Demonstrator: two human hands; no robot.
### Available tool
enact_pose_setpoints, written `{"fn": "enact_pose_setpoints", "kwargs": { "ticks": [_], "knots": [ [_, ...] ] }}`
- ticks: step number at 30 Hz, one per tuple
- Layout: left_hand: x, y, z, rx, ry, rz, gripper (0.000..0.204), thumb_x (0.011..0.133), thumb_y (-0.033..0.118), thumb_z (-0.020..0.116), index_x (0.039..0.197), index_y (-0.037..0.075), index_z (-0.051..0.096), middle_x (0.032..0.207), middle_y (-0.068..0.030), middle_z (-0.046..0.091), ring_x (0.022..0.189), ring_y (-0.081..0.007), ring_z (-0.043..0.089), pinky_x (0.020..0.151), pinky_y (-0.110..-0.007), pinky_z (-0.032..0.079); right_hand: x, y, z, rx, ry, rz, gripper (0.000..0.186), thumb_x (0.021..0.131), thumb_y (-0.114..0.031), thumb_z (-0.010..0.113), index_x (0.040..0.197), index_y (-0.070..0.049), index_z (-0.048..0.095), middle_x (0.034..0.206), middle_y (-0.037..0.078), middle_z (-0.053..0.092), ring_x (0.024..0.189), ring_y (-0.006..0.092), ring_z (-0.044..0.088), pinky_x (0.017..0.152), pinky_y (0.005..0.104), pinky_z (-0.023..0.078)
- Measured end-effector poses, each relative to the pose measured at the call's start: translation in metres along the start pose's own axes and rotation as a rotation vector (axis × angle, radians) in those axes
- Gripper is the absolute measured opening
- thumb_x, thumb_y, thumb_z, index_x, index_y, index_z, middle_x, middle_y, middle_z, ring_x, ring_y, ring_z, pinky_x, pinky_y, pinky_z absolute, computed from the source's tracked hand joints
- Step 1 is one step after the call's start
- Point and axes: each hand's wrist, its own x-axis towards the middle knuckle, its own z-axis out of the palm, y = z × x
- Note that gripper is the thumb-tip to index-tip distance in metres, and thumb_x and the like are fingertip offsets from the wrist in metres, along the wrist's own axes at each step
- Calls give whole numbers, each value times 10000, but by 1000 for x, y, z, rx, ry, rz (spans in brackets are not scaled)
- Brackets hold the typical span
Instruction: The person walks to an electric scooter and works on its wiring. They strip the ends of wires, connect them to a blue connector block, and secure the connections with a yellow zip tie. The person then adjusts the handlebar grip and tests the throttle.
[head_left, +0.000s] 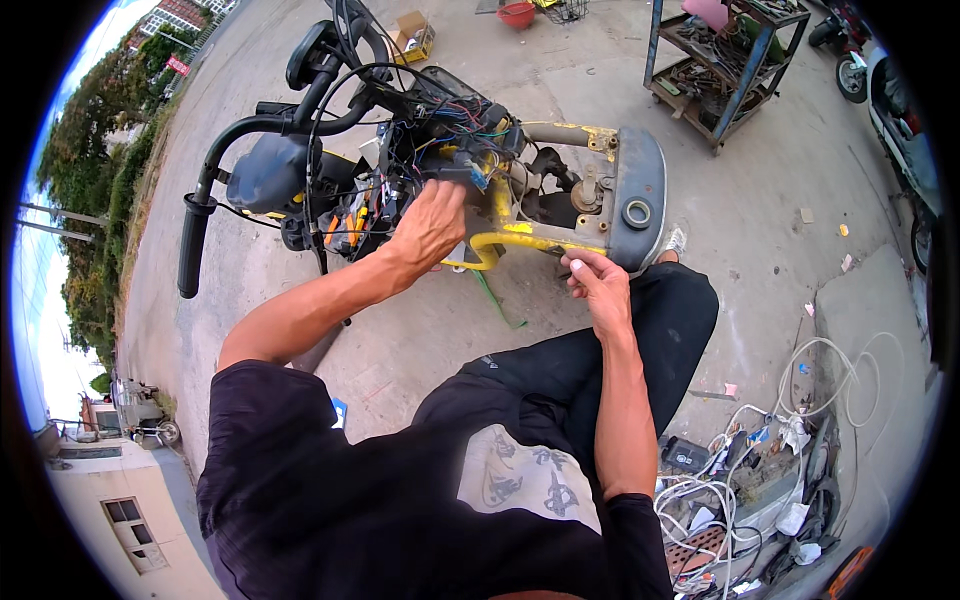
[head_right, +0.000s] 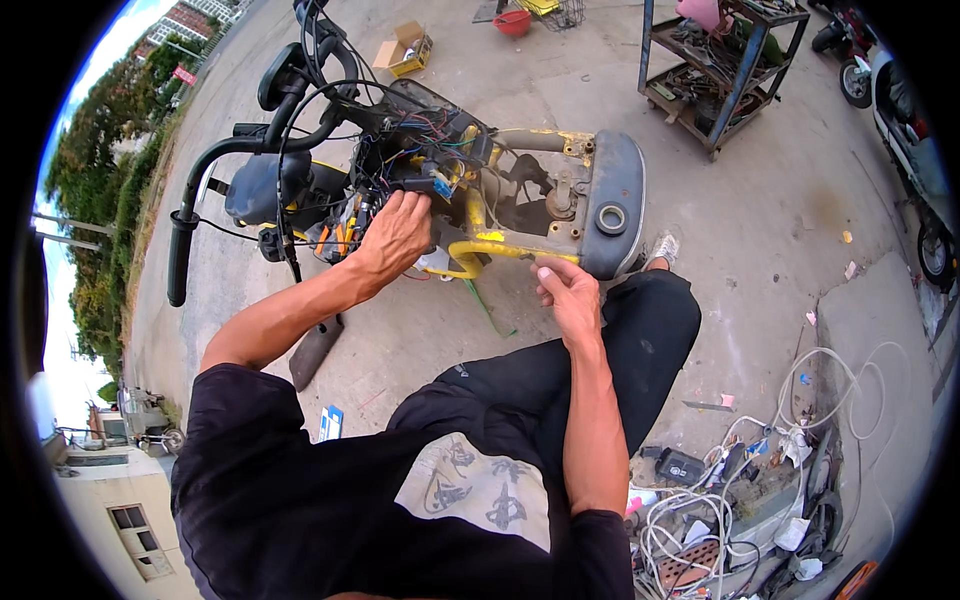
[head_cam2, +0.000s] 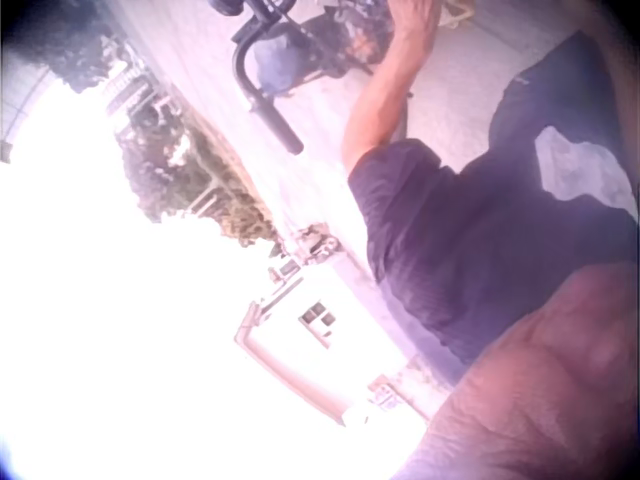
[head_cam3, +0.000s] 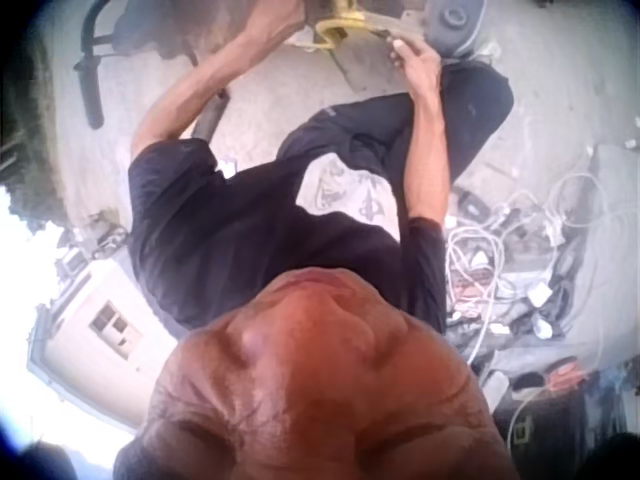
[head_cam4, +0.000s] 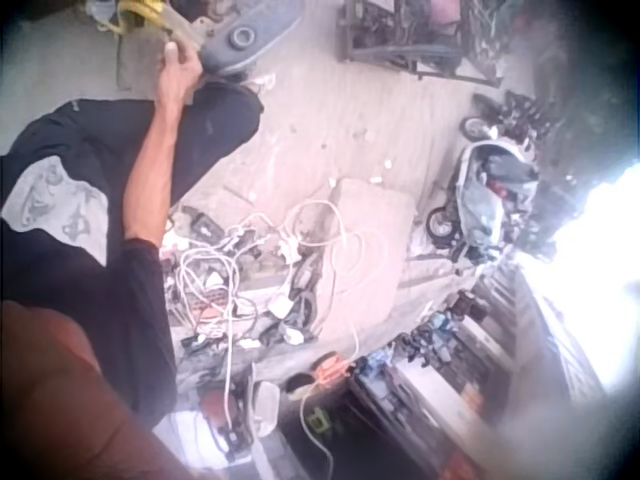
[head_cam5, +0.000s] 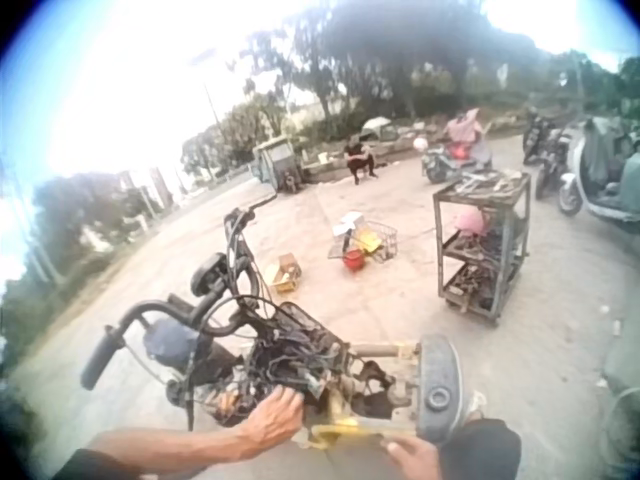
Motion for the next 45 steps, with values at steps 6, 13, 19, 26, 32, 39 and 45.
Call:
{"fn": "enact_pose_setpoints", "kwargs": {
  "ticks": [6,13,19,26,32,39,45],
  "knots": [
    [13,0,11,-78,9,81,275,833,105,641,990,-92,752,1236,-195,597,1111,-327,599,953,-406,524,4,5,3,-30,-21,-9,269,1003,-109,683,1236,9,747,1086,61,779,792,78,627,685,235,522],
    [11,7,-13,99,-130,99,433,852,258,671,1103,-88,738,1212,-221,657,1173,-341,579,1036,-462,456,4,1,4,-36,19,11,268,1000,-86,673,1236,20,744,1086,75,782,783,90,631,679,245,520],
    [-11,9,-2,305,26,54,477,950,235,527,1281,-79,668,1373,-250,628,1301,-381,564,1208,-537,334,6,4,4,-5,8,7,268,996,-73,674,1235,30,741,1084,82,784,772,94,634,669,250,517],
    [-6,4,13,264,63,-87,428,892,200,567,1204,-69,682,1101,-171,694,1160,-311,620,1206,-487,345,4,3,5,2,-2,6,276,1000,-76,673,1248,27,735,1086,78,783,779,91,637,679,246,522],
    [-6,2,2,116,41,-68,468,877,205,603,1233,-90,679,1280,-213,655,1299,-352,555,1239,-496,314,7,5,1,7,-12,-21,279,1002,-73,668,1256,21,735,1102,78,783,789,90,639,692,245,525],
    [-43,6,-32,-316,329,-86,442,857,147,710,1266,-6,643,1404,-198,591,1358,-378,527,1171,-498,412,6,6,8,-53,-26,6,273,1003,-78,667,1248,18,740,1097,71,781,794,89,636,698,251,522],
    [-60,5,-56,-886,632,-567,302,949,109,700,1214,-12,621,1365,-202,589,1256,-395,566,1051,-474,474,9,4,12,-142,7,-116,240,1025,-112,674,1218,0,763,1059,62,780,794,79,630,689,240,512]
  ]
}}
